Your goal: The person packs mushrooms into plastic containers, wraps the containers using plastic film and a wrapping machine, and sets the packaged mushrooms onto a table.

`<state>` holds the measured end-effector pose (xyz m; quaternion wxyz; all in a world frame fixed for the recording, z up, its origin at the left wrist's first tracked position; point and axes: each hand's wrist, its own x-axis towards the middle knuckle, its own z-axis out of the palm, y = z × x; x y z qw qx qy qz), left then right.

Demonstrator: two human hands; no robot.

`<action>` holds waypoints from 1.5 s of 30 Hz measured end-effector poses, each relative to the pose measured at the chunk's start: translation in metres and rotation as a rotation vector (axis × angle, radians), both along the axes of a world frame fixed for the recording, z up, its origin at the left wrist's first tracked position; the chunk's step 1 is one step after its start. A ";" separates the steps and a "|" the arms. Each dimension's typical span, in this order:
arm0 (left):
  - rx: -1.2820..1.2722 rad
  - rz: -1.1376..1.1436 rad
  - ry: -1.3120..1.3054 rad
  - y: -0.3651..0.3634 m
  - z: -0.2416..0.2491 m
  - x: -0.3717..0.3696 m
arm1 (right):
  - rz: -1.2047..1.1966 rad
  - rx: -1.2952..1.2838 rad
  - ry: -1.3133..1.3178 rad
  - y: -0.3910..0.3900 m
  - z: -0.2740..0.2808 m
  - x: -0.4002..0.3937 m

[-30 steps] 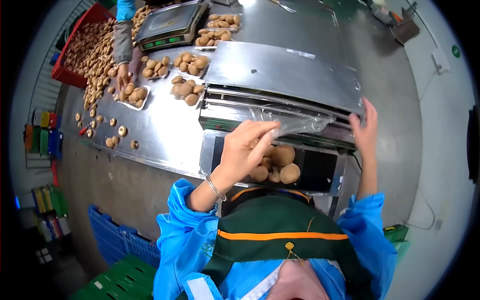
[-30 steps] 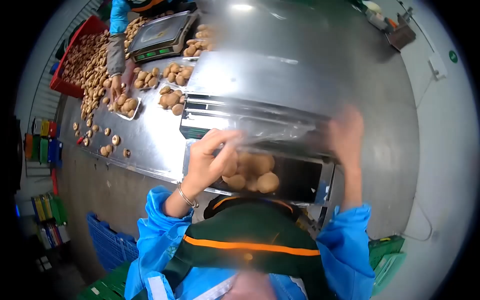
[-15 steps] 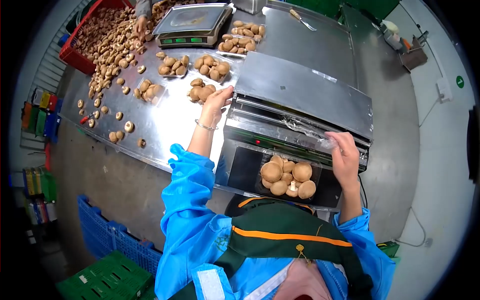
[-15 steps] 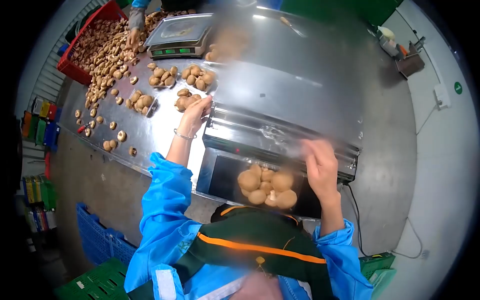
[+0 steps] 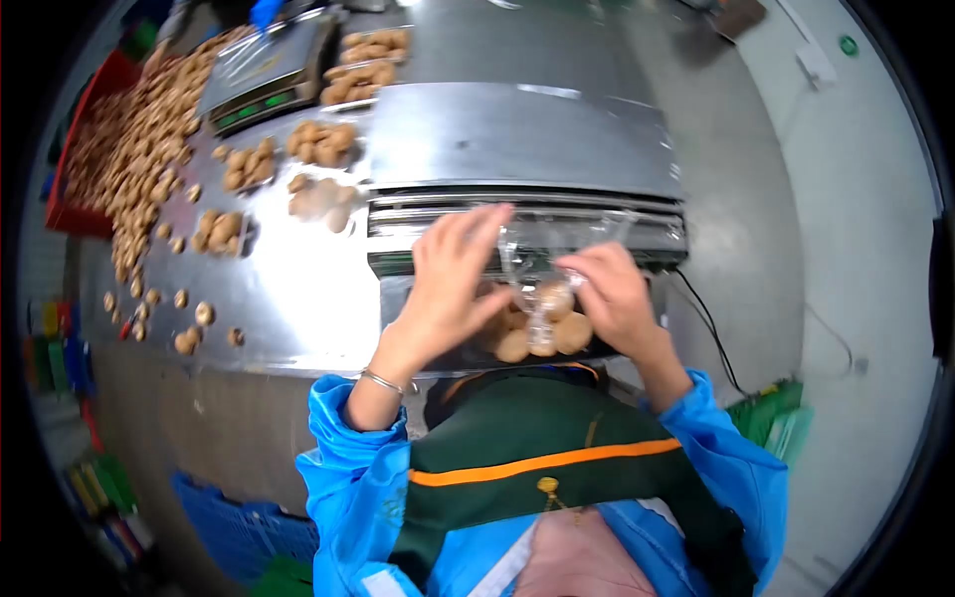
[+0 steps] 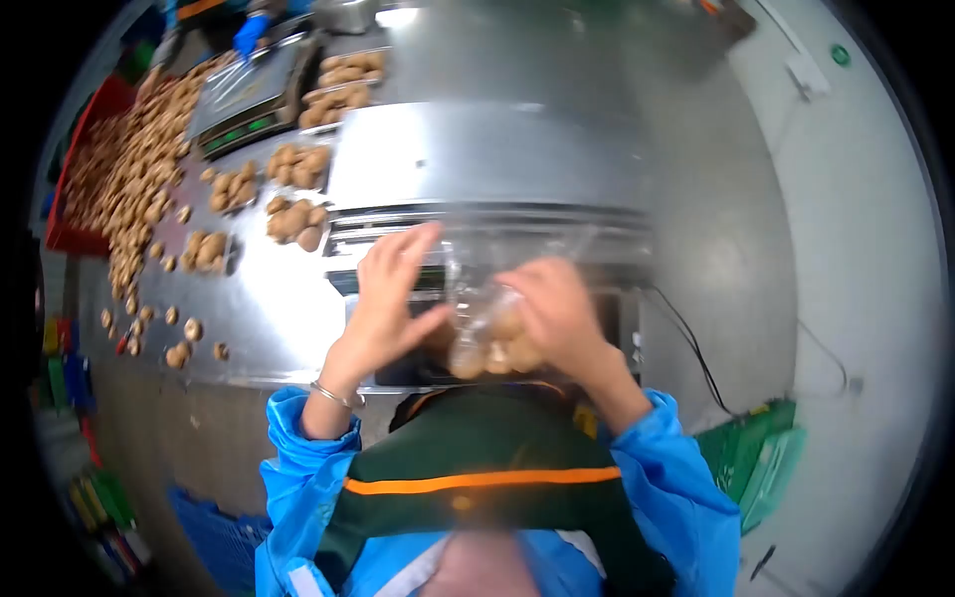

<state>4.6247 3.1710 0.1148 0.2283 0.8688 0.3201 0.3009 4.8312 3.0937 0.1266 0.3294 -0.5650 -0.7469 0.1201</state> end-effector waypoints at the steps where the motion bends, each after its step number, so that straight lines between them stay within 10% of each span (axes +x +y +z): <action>1: 0.081 -0.049 0.074 -0.005 0.004 0.023 | 0.008 0.015 0.054 0.000 -0.002 0.000; 11: 0.091 -0.298 -0.007 -0.040 -0.020 0.045 | 0.132 -0.048 0.242 -0.060 -0.015 0.004; 14: 0.033 -0.157 -0.134 -0.034 -0.031 0.043 | -0.369 -0.076 0.235 -0.103 -0.064 0.025; 17: -0.295 -0.007 -0.227 -0.037 -0.002 0.050 | -0.626 -0.607 1.059 -0.128 -0.113 0.028; 21: -0.259 -0.013 -0.211 -0.037 -0.005 0.051 | -0.455 -0.745 1.203 -0.113 -0.114 0.014; 32: -0.518 0.095 -0.401 -0.047 -0.027 0.046 | -0.569 -0.588 1.343 -0.133 -0.104 0.030; 35: -0.102 0.029 -0.147 -0.057 -0.056 0.043 | -0.716 -0.653 1.251 -0.179 -0.091 0.069; 45: 0.084 0.005 0.099 -0.084 -0.126 0.053 | -0.953 -0.285 1.315 -0.226 -0.021 0.120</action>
